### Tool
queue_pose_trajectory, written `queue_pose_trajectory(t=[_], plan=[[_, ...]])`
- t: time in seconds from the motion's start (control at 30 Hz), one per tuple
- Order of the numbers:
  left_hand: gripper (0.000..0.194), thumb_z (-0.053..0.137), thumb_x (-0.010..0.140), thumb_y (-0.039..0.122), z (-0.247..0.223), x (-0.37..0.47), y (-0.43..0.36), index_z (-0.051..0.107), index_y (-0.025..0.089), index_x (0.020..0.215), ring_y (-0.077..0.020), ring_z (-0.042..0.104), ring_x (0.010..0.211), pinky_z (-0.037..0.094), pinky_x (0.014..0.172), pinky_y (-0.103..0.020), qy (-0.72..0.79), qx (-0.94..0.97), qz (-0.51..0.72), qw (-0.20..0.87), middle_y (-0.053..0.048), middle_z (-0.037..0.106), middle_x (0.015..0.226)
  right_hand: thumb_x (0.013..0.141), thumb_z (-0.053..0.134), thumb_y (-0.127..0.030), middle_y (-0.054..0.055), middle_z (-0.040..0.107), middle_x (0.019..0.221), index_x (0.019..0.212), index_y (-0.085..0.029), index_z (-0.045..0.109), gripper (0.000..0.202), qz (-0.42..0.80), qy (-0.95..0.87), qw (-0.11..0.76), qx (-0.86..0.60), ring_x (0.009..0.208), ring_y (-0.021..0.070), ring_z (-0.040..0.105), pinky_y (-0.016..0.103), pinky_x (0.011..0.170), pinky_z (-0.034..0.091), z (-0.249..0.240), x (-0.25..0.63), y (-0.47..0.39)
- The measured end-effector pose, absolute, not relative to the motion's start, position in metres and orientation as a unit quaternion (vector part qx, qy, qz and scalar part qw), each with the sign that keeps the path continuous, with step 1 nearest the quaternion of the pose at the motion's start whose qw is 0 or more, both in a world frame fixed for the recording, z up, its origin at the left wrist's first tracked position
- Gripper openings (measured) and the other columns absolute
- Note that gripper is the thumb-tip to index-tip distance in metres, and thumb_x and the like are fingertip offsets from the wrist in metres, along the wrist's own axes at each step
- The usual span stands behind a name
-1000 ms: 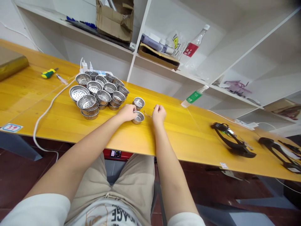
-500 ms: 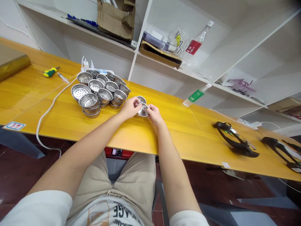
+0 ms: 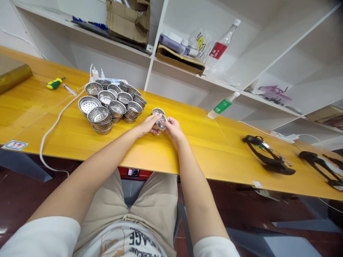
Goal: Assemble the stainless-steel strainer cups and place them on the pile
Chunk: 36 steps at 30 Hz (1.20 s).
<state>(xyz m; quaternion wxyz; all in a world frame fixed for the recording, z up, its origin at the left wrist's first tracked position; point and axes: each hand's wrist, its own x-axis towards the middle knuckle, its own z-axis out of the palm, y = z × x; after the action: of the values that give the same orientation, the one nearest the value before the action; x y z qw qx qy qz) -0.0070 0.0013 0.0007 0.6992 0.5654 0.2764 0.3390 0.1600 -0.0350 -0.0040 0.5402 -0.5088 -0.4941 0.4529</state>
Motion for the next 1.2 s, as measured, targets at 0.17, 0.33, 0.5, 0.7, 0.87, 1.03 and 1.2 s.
queue_pose_trajectory(t=[0.17,0.33,0.5,0.7,0.87,1.03,1.2], plan=[[0.055,0.061,0.091,0.069,-0.002,-0.007,0.004,0.06,0.02,0.115,-0.0145,0.068,0.057,0.06,0.059,-0.031,0.28,0.568,0.333,0.698,-0.006,0.074,0.088,0.063,0.081,-0.042,-0.008,0.044,0.057,0.071,-0.025,0.045,0.041,0.454,-0.488,0.54,-0.514,0.048,0.007,0.032,0.022,0.046,0.021,-0.006,0.161,-0.034],[0.055,0.064,0.09,0.068,-0.005,-0.005,0.006,0.06,0.02,0.118,-0.0145,0.067,0.057,0.059,0.057,-0.03,0.275,0.559,0.339,0.705,-0.005,0.074,0.087,0.063,0.086,-0.044,-0.009,0.043,0.056,0.07,-0.024,0.044,0.047,0.459,-0.491,0.544,-0.502,0.046,0.0063,0.03,0.022,0.045,0.021,-0.005,0.161,-0.035],[0.057,0.065,0.088,0.07,-0.005,-0.005,0.007,0.061,0.02,0.116,-0.0139,0.066,0.057,0.059,0.058,-0.03,0.269,0.555,0.338,0.711,-0.004,0.073,0.083,0.062,0.091,-0.056,-0.009,0.041,0.055,0.071,-0.024,0.046,0.056,0.475,-0.492,0.533,-0.498,0.046,0.0057,0.027,0.022,0.045,0.018,-0.003,0.162,-0.037],[0.058,0.064,0.088,0.07,-0.008,-0.006,0.008,0.061,0.018,0.112,-0.0154,0.067,0.055,0.059,0.055,-0.031,0.266,0.545,0.34,0.718,-0.004,0.072,0.08,0.059,0.093,-0.063,-0.01,0.037,0.053,0.071,-0.024,0.046,0.062,0.492,-0.494,0.526,-0.486,0.046,0.0051,0.024,0.021,0.045,0.015,-0.004,0.163,-0.037],[0.061,0.066,0.085,0.072,-0.009,-0.006,0.007,0.062,0.017,0.11,-0.0159,0.067,0.055,0.059,0.054,-0.03,0.271,0.538,0.34,0.722,-0.005,0.073,0.078,0.059,0.094,-0.062,-0.01,0.039,0.053,0.072,-0.024,0.047,0.062,0.502,-0.489,0.523,-0.485,0.045,0.0048,0.024,0.021,0.043,0.015,-0.007,0.166,-0.035],[0.06,0.065,0.086,0.072,-0.005,-0.004,0.006,0.064,0.014,0.103,-0.0163,0.066,0.052,0.058,0.051,-0.03,0.27,0.528,0.342,0.729,-0.007,0.073,0.077,0.063,0.093,-0.062,-0.01,0.037,0.054,0.072,-0.023,0.047,0.061,0.512,-0.486,0.526,-0.474,0.045,0.0046,0.024,0.02,0.042,0.015,-0.008,0.168,-0.033],[0.057,0.063,0.088,0.07,-0.005,-0.003,0.006,0.064,0.014,0.098,-0.0161,0.064,0.048,0.055,0.046,-0.027,0.273,0.524,0.34,0.731,-0.006,0.071,0.07,0.078,0.083,-0.059,-0.012,0.024,0.053,0.07,-0.023,0.043,0.054,0.548,-0.441,0.55,-0.45,0.044,0.0048,0.016,0.019,0.04,0.015,-0.006,0.172,-0.029]])
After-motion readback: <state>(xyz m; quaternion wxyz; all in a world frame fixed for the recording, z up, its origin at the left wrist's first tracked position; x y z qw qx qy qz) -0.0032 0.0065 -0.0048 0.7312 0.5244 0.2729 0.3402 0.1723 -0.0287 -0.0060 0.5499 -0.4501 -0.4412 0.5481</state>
